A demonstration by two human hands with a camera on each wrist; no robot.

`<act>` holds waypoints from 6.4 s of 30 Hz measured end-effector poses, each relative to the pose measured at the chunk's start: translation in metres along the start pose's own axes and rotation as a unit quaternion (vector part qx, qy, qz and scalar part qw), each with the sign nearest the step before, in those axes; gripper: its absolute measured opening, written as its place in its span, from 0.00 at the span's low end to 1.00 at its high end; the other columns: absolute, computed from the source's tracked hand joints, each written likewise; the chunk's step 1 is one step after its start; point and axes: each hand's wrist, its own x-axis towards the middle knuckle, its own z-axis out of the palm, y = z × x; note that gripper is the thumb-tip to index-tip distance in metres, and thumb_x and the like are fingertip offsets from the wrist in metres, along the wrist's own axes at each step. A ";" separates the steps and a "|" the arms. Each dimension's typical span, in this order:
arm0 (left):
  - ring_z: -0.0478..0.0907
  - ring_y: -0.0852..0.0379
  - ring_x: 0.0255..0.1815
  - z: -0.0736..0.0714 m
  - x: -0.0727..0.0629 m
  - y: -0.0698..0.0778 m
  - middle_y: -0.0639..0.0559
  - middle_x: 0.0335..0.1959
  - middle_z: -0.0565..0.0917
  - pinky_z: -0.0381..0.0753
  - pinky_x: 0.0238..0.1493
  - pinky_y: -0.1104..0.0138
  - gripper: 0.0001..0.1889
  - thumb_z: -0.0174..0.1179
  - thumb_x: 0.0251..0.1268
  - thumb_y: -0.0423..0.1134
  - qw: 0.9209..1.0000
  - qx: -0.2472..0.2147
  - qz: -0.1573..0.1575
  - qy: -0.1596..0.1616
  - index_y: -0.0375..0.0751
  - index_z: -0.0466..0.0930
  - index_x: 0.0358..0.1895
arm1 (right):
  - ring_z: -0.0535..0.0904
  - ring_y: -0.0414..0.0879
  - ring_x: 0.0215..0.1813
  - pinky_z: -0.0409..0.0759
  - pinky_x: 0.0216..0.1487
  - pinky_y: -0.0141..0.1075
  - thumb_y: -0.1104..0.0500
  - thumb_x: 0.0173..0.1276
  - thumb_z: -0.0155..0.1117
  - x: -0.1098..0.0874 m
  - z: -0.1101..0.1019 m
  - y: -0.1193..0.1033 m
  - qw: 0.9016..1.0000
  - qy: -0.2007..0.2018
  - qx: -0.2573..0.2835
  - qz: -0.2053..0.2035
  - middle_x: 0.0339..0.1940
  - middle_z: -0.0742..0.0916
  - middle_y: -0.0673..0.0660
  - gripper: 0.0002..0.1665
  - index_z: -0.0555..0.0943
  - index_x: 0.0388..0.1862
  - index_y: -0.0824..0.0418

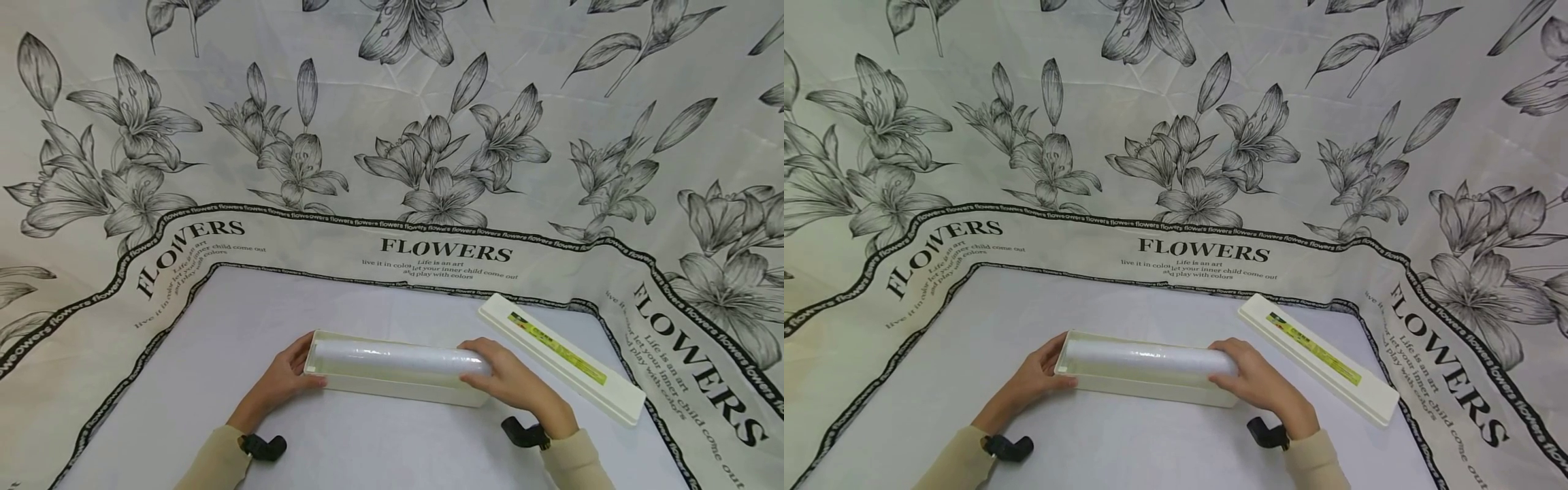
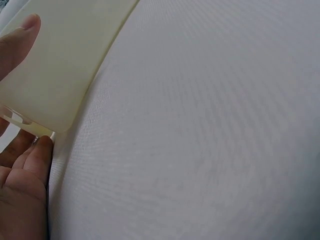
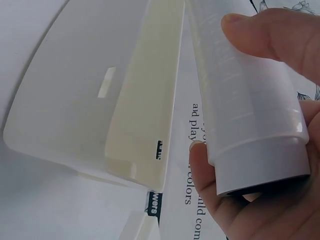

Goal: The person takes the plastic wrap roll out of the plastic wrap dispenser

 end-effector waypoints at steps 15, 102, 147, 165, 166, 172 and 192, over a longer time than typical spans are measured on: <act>0.58 0.38 0.82 0.000 0.000 0.000 0.38 0.81 0.62 0.73 0.68 0.74 0.55 0.80 0.52 0.35 1.000 -0.009 0.007 -0.001 0.41 0.54 0.82 | 0.81 0.44 0.49 0.84 0.46 0.37 0.53 0.68 0.74 0.004 -0.007 -0.001 1.000 0.008 0.005 0.010 0.56 0.86 0.57 0.27 0.79 0.62 0.61; 0.55 0.39 0.83 0.000 0.000 -0.003 0.37 0.82 0.58 0.70 0.70 0.75 0.57 0.80 0.52 0.36 1.000 0.002 0.003 0.000 0.39 0.52 0.82 | 0.78 0.46 0.49 0.79 0.47 0.37 0.54 0.67 0.75 -0.025 -0.002 0.040 0.988 0.107 0.018 0.109 0.57 0.86 0.59 0.28 0.80 0.64 0.61; 0.55 0.39 0.83 0.001 -0.001 -0.001 0.38 0.82 0.59 0.69 0.68 0.79 0.56 0.80 0.52 0.36 1.000 0.003 0.000 0.003 0.40 0.52 0.82 | 0.78 0.52 0.52 0.79 0.47 0.40 0.54 0.67 0.75 -0.037 0.000 0.042 0.984 0.121 0.007 0.129 0.59 0.85 0.64 0.30 0.79 0.65 0.62; 0.55 0.38 0.83 0.000 -0.001 -0.003 0.37 0.82 0.58 0.70 0.68 0.78 0.56 0.80 0.53 0.35 1.000 -0.010 0.011 -0.006 0.39 0.52 0.82 | 0.78 0.55 0.58 0.79 0.52 0.45 0.53 0.67 0.75 -0.048 -0.002 0.044 0.979 0.140 -0.015 0.149 0.63 0.84 0.66 0.31 0.79 0.65 0.61; 0.55 0.38 0.83 0.000 -0.001 -0.003 0.37 0.82 0.58 0.70 0.68 0.78 0.56 0.80 0.53 0.35 1.000 -0.010 0.011 -0.006 0.39 0.52 0.82 | 0.78 0.55 0.59 0.79 0.52 0.45 0.52 0.67 0.75 -0.049 -0.002 0.044 0.979 0.140 -0.016 0.151 0.63 0.84 0.66 0.31 0.79 0.65 0.61; 0.55 0.38 0.83 0.000 -0.001 -0.002 0.37 0.82 0.58 0.70 0.68 0.78 0.56 0.80 0.53 0.35 1.000 -0.011 0.011 -0.006 0.39 0.52 0.82 | 0.78 0.56 0.58 0.79 0.52 0.47 0.53 0.66 0.76 -0.052 -0.003 0.044 0.977 0.141 -0.013 0.161 0.64 0.83 0.67 0.32 0.78 0.66 0.61; 0.55 0.38 0.83 -0.001 -0.001 -0.002 0.37 0.82 0.58 0.69 0.68 0.78 0.56 0.80 0.53 0.35 1.000 -0.001 0.006 0.000 0.39 0.51 0.83 | 0.79 0.57 0.57 0.78 0.50 0.46 0.53 0.66 0.76 -0.060 -0.007 0.046 0.973 0.152 -0.029 0.169 0.64 0.83 0.70 0.32 0.78 0.66 0.63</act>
